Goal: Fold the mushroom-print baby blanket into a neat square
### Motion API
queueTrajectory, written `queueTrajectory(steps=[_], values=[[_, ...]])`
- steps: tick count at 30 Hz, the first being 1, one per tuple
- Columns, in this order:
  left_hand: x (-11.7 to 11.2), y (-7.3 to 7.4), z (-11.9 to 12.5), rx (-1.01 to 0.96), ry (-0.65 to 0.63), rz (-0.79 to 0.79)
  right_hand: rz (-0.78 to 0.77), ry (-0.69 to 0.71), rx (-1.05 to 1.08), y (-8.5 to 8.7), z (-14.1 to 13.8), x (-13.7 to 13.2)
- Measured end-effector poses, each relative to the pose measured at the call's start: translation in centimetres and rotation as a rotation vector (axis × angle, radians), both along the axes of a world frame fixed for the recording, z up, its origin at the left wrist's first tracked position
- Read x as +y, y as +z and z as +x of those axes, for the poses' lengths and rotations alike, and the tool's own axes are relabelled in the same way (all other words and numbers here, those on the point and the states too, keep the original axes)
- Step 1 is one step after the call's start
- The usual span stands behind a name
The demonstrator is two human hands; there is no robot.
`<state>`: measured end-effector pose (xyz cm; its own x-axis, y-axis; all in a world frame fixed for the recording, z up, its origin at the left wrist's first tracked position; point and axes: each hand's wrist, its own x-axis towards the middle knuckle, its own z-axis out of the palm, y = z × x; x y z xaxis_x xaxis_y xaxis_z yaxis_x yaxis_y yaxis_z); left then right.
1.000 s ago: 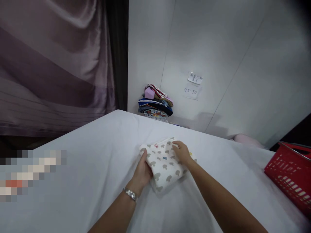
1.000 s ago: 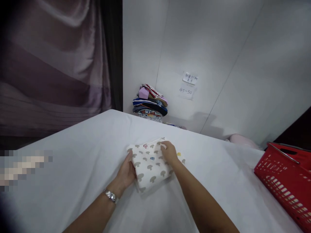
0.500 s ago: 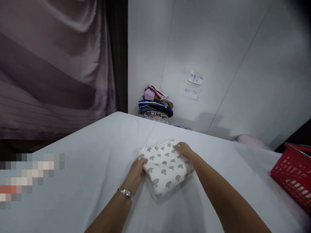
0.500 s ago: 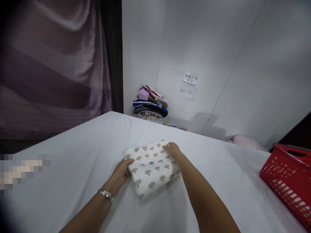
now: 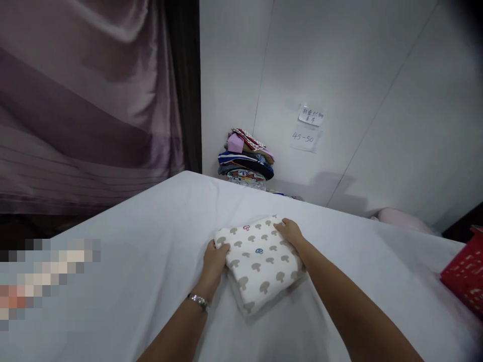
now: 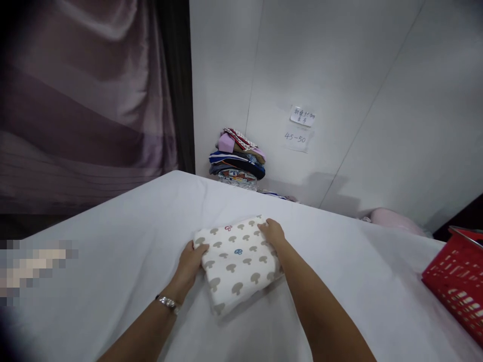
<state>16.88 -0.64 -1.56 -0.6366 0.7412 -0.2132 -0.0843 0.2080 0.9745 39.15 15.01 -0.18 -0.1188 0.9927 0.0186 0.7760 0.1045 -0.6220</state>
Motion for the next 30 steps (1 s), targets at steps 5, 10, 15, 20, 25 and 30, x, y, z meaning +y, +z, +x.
queueTrajectory(steps=[5,10,15,20,25,30], values=[[-0.7,0.6,-0.9,0.504,-0.099,-0.119,-0.064,0.011,-0.066,0.8,2.1,-0.6],[-0.6,1.2,-1.3,0.537,-0.187,-0.195,-0.156,-0.149,-0.02,0.8,7.3,-4.7],[-0.2,1.5,-1.5,0.434,-0.229,-0.187,-0.309,-0.281,0.447,-1.3,8.9,-9.2],[-3.1,2.5,2.1,-0.038,-0.298,-0.058,-0.071,-0.344,0.561,1.0,9.7,-7.4],[-9.8,0.8,10.5,-0.498,-0.625,-0.215,0.086,-0.307,0.375,4.4,13.8,-3.6],[-11.5,-0.4,12.5,-0.28,-0.722,-0.226,-0.057,-0.317,0.169,2.2,16.3,-6.2]])
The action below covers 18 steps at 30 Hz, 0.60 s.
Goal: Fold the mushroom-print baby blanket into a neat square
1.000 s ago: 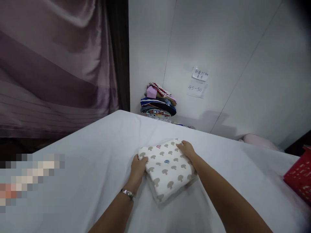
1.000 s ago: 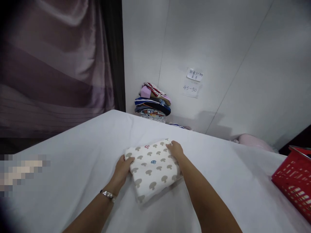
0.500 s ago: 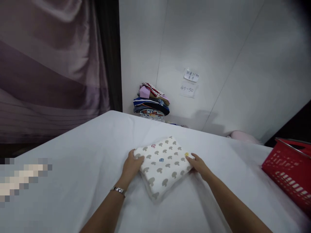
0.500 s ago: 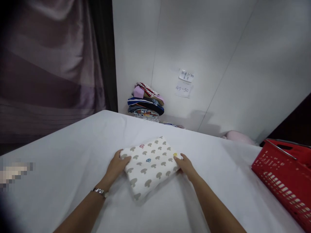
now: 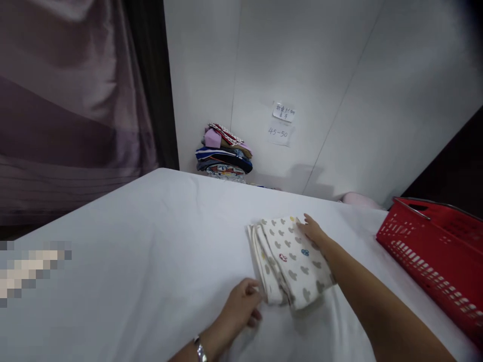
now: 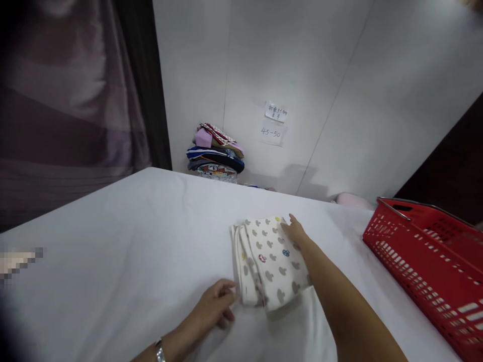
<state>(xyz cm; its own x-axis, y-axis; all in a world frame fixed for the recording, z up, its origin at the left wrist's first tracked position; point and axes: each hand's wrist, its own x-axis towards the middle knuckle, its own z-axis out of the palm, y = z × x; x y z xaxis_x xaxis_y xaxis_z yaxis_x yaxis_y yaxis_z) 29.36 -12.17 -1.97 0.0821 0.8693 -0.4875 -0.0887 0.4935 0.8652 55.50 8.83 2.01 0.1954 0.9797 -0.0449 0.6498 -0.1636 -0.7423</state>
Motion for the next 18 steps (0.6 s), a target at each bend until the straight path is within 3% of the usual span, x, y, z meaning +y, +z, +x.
queueTrajectory(steps=[2,5,10,15,18], values=[[1.1,0.4,-1.3,0.101,0.029,0.095,-0.032,0.03,-0.029,-0.7,0.9,-2.0],[3.2,1.4,-2.8,0.148,0.038,0.205,-0.029,0.093,-0.154,-0.4,1.8,-5.0],[6.7,3.2,-1.6,0.17,-0.01,0.277,0.23,0.207,-0.195,0.7,0.4,-11.9],[10.9,3.8,-0.2,0.318,0.004,0.262,0.428,0.553,-0.354,-0.3,-1.8,-19.9],[12.8,3.9,0.2,0.35,-0.03,0.193,0.445,0.722,-0.48,-1.2,-2.2,-22.4]])
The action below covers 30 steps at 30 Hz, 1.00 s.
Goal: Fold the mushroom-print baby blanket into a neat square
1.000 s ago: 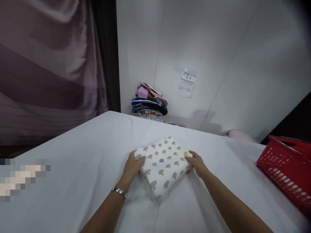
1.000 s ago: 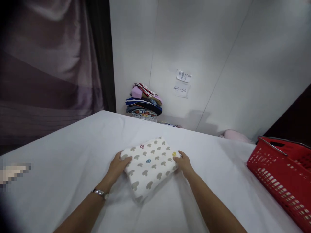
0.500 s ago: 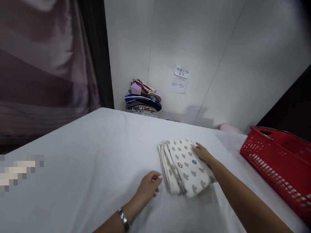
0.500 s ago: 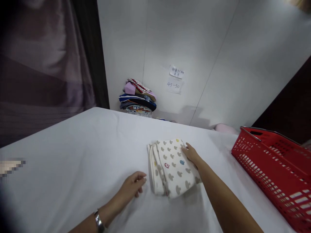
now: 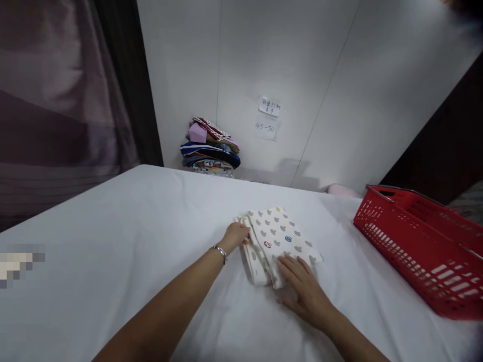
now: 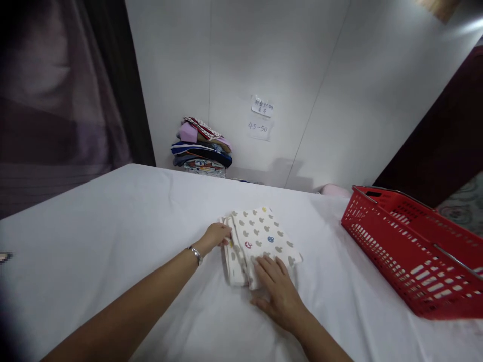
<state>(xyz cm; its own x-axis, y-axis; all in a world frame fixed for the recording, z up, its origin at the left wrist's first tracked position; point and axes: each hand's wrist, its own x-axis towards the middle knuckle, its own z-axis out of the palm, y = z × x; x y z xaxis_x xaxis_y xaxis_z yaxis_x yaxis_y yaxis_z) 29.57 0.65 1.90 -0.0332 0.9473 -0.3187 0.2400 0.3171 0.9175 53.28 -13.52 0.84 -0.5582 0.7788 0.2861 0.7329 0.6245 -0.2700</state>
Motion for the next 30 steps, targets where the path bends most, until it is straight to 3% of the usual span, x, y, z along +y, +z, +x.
queueTrajectory(steps=[3,8,13,17,25,30], values=[[0.8,0.0,0.4,0.029,-0.001,-0.061,-0.001,-0.018,0.003,-0.2,-0.6,-0.4],[0.6,-0.4,1.2,0.052,-0.043,-0.076,-0.087,-0.237,0.163,1.6,-3.6,1.8],[0.6,-0.8,2.0,0.022,-0.053,-0.054,-0.24,-0.383,-0.019,3.4,-6.5,5.0],[0.7,-0.8,2.4,-0.069,-0.017,-0.036,-0.322,-0.407,-0.096,3.1,-6.7,6.0],[-0.4,-0.6,3.3,-0.459,0.058,-0.084,-0.479,-0.364,0.327,1.0,-4.3,7.7],[-0.2,-1.0,3.5,-0.537,0.19,-0.085,-0.623,-0.366,0.656,0.3,-4.4,8.3]])
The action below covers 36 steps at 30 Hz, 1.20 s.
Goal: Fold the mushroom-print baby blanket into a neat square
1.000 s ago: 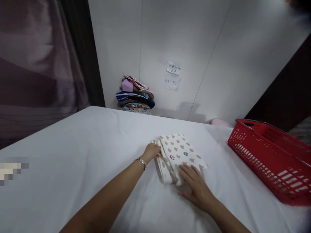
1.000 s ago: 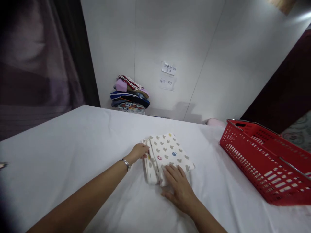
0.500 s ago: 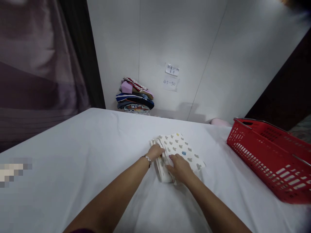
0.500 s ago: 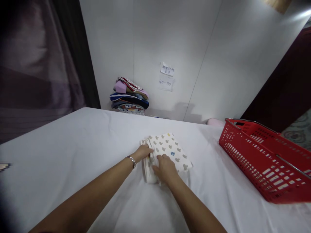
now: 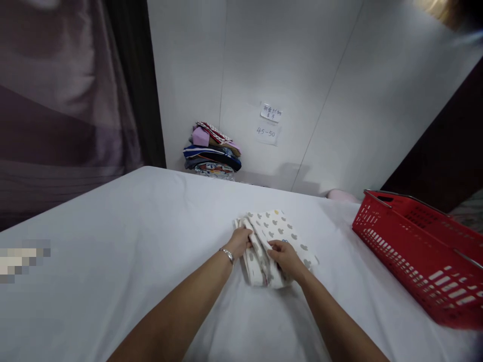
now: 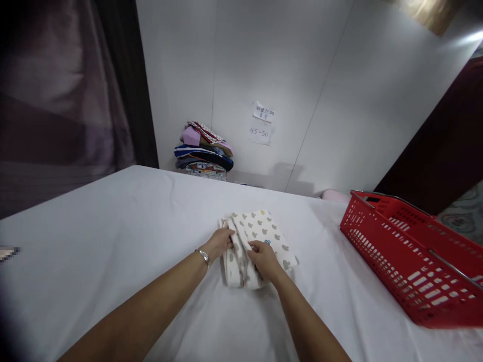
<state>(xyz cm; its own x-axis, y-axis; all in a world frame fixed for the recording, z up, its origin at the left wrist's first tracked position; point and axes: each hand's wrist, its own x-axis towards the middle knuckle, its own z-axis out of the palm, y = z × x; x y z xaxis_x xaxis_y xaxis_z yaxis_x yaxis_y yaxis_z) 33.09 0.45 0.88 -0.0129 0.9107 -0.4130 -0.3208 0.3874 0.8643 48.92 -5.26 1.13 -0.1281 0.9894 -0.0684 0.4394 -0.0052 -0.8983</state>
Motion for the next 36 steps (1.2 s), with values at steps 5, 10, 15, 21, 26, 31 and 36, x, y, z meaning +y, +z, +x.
queueTrajectory(steps=[5,10,15,21,26,31,36], values=[[0.5,0.1,-0.5,0.025,0.048,0.035,0.026,0.019,0.117,1.0,-1.9,-0.5],[0.3,0.2,-1.0,0.022,0.033,0.004,0.027,0.057,0.164,1.0,-3.2,-0.5],[0.6,0.4,-1.2,-0.001,0.048,-0.022,0.124,0.099,0.09,0.1,-4.0,-0.3],[0.9,0.9,-1.3,0.007,0.031,0.001,0.196,0.141,-0.087,-0.6,-5.0,-0.6],[2.2,1.1,-1.1,0.147,0.036,0.078,0.281,0.183,-0.152,-0.2,-5.1,-1.1],[3.8,0.0,-1.8,0.355,0.113,0.103,0.381,0.255,-0.21,0.2,-5.1,-1.9],[4.4,-0.8,-2.6,0.42,0.044,0.064,0.461,0.392,-0.204,0.5,-3.9,-4.8]])
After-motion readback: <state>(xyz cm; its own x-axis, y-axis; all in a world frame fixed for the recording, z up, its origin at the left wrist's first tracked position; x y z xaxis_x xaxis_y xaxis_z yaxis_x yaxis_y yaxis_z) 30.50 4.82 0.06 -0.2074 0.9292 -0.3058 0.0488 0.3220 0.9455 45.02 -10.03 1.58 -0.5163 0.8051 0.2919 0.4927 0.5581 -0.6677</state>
